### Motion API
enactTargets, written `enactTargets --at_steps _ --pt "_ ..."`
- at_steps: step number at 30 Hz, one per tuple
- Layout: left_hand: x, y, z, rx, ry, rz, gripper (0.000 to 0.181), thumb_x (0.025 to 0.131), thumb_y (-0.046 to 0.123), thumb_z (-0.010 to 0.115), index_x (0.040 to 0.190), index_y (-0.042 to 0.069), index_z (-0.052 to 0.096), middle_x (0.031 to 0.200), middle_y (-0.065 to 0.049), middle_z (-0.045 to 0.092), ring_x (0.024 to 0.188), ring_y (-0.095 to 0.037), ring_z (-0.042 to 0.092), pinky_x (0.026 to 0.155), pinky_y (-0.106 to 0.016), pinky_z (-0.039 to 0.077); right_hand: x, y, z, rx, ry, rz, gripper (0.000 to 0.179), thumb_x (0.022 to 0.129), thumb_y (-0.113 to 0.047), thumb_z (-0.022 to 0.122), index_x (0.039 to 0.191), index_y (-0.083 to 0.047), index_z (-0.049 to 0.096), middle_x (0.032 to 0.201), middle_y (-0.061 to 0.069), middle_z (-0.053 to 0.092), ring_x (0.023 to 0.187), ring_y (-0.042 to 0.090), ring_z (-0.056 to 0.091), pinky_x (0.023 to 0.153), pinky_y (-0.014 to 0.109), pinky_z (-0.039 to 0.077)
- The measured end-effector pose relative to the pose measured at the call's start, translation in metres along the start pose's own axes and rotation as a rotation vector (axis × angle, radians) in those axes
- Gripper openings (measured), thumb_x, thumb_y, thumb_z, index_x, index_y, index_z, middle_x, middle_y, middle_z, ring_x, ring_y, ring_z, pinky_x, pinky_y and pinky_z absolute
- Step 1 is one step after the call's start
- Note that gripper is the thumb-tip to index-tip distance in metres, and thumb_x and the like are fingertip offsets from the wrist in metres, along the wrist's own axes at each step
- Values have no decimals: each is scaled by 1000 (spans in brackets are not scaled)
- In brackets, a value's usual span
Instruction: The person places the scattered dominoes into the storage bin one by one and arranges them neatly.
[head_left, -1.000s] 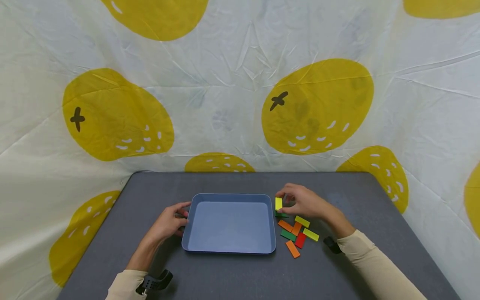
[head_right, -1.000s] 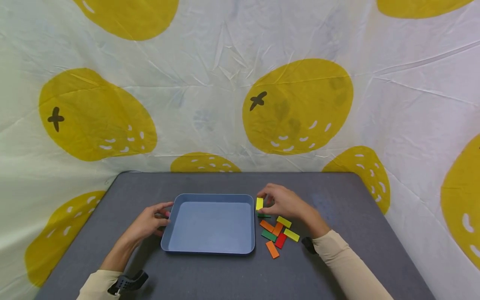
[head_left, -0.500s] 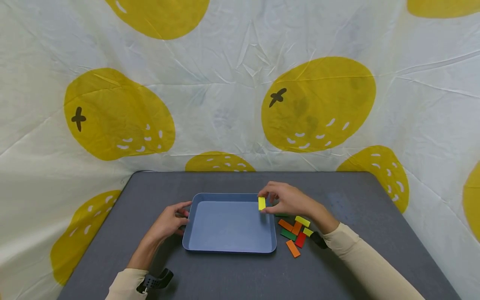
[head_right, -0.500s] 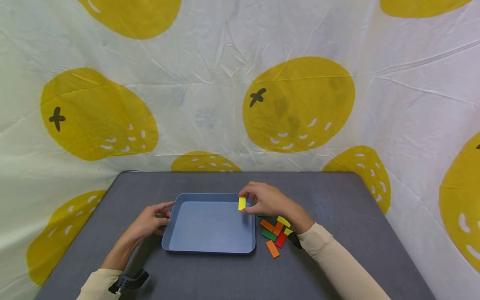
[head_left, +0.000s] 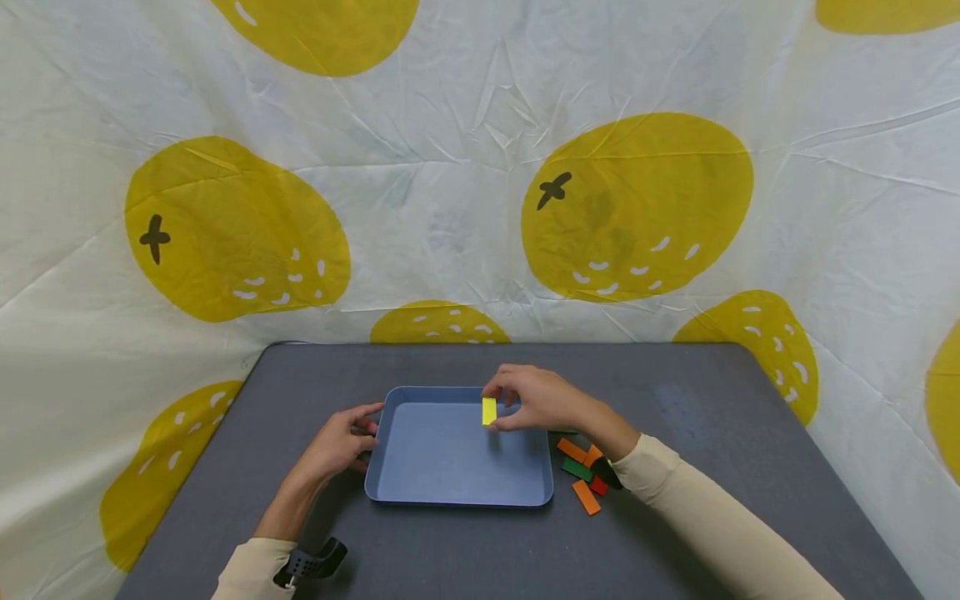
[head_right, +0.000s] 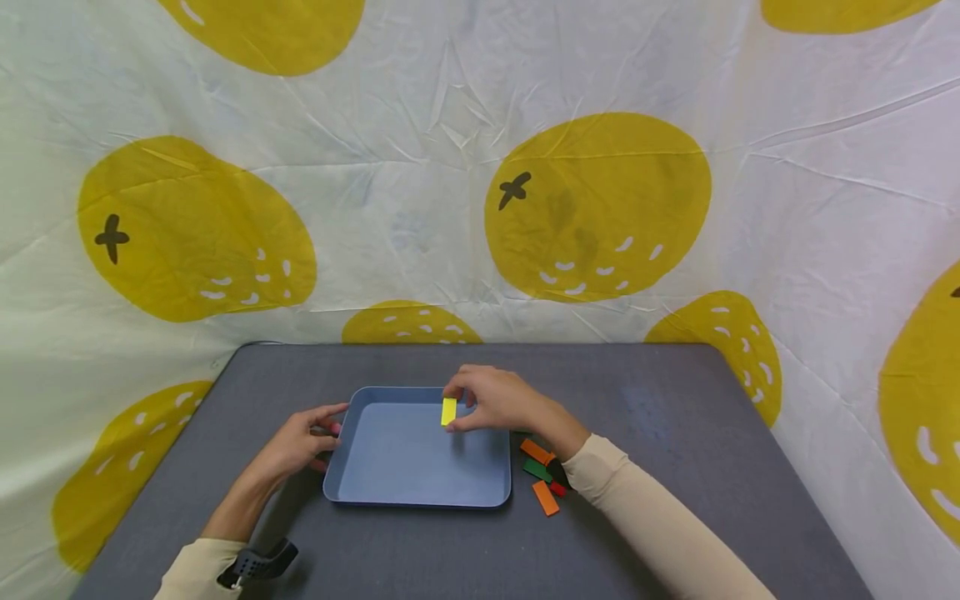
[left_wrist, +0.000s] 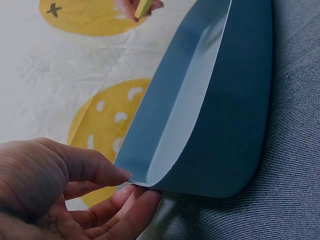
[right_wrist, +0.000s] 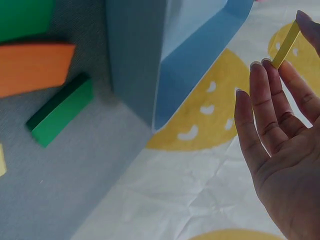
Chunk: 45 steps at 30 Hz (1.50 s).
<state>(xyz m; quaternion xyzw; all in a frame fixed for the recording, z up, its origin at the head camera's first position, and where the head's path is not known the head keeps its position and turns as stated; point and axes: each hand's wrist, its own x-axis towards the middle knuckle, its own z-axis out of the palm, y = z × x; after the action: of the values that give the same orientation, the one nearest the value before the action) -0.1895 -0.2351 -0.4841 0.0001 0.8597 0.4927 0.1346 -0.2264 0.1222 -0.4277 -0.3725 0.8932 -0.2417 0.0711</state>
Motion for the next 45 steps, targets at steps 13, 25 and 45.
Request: enactTargets --at_steps 13,25,45 --pt "-1 0 0 3 0 4 59 92 -6 62 149 5 50 110 -18 60 87 -25 62 59 -40 58 25 -21 17 -17 -28 -57 42 85 -44 80 119 -21 70 113 -7 63 94 12 64 76 29 51" --pt "-1 2 0 -1 -18 21 60 92 -6 61 150 3 47 113 -22 60 89 -27 62 58 -40 58 54 -30 37 16 -42 -87 42 83 -43 83 117 -20 72 106 -6 64 82 2 59 69 25 49" --pt "0 5 5 -7 -7 -12 60 93 -5 61 150 4 48 113 -21 61 89 -27 63 60 -41 59 93 -46 69 -121 -116 -44 46 80 -51 83 115 -23 72 104 -10 63 91 4 58 72 26 50"
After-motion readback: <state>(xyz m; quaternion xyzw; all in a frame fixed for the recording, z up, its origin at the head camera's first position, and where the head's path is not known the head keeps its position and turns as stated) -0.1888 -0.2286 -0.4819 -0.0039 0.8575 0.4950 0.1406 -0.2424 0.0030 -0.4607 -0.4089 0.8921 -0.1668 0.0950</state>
